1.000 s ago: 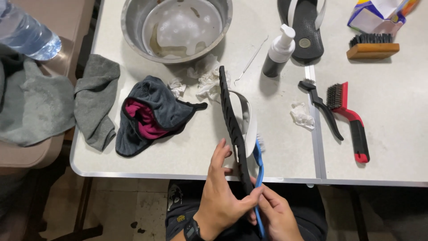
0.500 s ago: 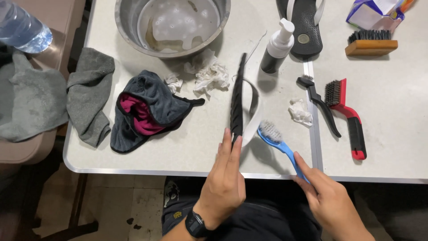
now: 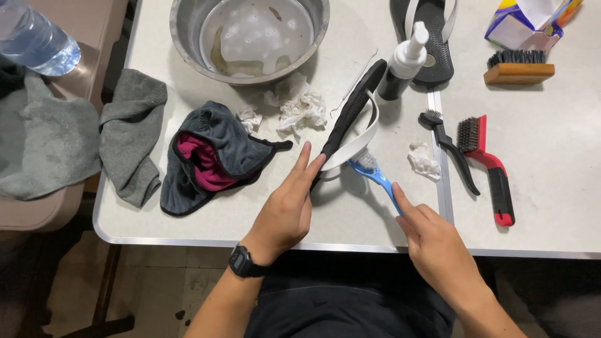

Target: Cleaning a black flip-flop using foam cleaner, brushes, and a cloth on a work table.

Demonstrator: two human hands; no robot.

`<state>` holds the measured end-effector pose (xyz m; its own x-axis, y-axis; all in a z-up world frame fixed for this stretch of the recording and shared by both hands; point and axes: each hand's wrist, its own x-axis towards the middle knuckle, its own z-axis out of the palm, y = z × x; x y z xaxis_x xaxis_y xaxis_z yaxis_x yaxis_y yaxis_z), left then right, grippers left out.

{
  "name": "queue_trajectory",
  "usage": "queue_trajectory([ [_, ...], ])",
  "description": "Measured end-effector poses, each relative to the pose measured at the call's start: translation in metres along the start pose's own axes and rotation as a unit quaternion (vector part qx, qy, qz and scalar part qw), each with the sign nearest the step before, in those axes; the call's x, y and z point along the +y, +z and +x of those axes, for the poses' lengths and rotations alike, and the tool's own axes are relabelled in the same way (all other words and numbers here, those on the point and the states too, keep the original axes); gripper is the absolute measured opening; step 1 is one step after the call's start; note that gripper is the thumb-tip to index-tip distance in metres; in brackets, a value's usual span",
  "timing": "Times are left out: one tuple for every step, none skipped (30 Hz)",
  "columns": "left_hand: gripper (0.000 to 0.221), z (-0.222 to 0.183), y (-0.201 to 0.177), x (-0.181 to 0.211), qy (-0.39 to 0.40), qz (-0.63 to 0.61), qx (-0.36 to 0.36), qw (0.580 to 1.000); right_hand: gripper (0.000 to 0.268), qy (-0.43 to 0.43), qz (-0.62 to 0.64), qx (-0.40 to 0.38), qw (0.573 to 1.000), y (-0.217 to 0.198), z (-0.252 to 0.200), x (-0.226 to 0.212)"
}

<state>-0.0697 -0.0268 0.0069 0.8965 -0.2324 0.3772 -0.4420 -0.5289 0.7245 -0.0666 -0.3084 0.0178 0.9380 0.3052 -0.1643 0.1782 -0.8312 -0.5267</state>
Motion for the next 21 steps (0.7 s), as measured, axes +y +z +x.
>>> queue_trajectory([
  [0.070,0.001,0.001,-0.001,0.000,-0.001,0.002,1.000,0.071,0.000,-0.002,-0.001,1.000,-0.001,0.001,-0.002],
  [0.070,0.001,0.003,-0.002,0.013,0.002,0.010,1.000,0.070,0.012,-0.008,-0.002,1.000,-0.001,0.003,-0.003],
  [0.069,-0.001,0.004,-0.003,0.023,0.007,0.018,1.000,0.070,0.023,-0.014,-0.007,1.000,-0.001,0.003,-0.005],
  [0.069,-0.001,0.005,-0.003,0.019,0.005,0.020,1.000,0.070,0.022,-0.015,-0.010,1.000,0.001,0.004,-0.006],
  [0.067,0.000,0.007,-0.004,0.024,0.007,0.034,0.999,0.069,0.018,-0.033,-0.001,0.999,0.004,0.005,-0.006],
  [0.066,0.002,0.008,-0.004,0.029,0.008,0.047,0.998,0.067,0.013,-0.050,0.008,0.999,0.006,0.006,-0.007],
  [0.066,0.002,0.009,-0.005,0.028,0.009,0.049,0.998,0.067,0.010,-0.051,0.007,0.999,0.005,0.005,-0.017],
  [0.061,0.003,0.010,-0.005,0.035,-0.002,0.059,0.998,0.068,0.043,-0.046,-0.037,0.997,0.004,0.003,-0.028],
  [0.056,0.003,0.012,-0.006,0.043,-0.014,0.066,0.997,0.068,0.077,-0.040,-0.082,0.993,0.004,0.000,-0.037],
  [0.056,0.002,0.012,-0.006,0.042,-0.013,0.067,0.997,0.068,0.076,-0.039,-0.083,0.993,0.001,0.004,-0.032],
  [0.057,0.002,0.011,-0.007,0.036,0.001,0.063,0.997,0.067,0.080,-0.059,-0.043,0.994,-0.001,0.006,-0.027],
  [0.058,0.001,0.011,-0.007,0.030,0.014,0.059,0.998,0.067,0.083,-0.079,-0.003,0.993,-0.003,0.008,-0.021],
  [0.058,0.001,0.012,-0.008,0.028,0.016,0.062,0.998,0.067,0.079,-0.079,-0.004,0.994,0.002,0.005,-0.025],
  [0.057,0.001,0.014,-0.008,0.018,0.033,0.064,0.997,0.068,0.051,-0.093,-0.022,0.994,0.007,0.002,-0.028],
  [0.057,0.001,0.016,-0.008,0.011,0.048,0.062,0.997,0.069,0.026,-0.105,-0.037,0.993,0.012,-0.004,-0.031],
  [0.057,-0.002,0.015,-0.006,0.011,0.048,0.061,0.997,0.069,0.027,-0.104,-0.037,0.994,0.012,-0.006,-0.032],
  [0.055,-0.001,0.014,-0.006,0.000,0.044,0.075,0.996,0.068,0.049,-0.087,-0.038,0.994,0.010,-0.006,-0.033],
  [0.054,0.001,0.012,-0.007,-0.011,0.039,0.089,0.995,0.067,0.070,-0.070,-0.039,0.994,0.009,-0.006,-0.034],
  [0.054,0.002,0.013,-0.007,-0.014,0.039,0.090,0.995,0.067,0.069,-0.071,-0.042,0.994,0.008,-0.005,-0.032],
  [0.054,0.002,0.013,-0.007,-0.006,0.045,0.091,0.995,0.067,0.068,-0.068,-0.013,0.995,0.008,-0.004,-0.029],
  [0.054,0.003,0.012,-0.008,0.002,0.053,0.092,0.994,0.067,0.066,-0.065,0.017,0.996,0.008,-0.002,-0.027],
])
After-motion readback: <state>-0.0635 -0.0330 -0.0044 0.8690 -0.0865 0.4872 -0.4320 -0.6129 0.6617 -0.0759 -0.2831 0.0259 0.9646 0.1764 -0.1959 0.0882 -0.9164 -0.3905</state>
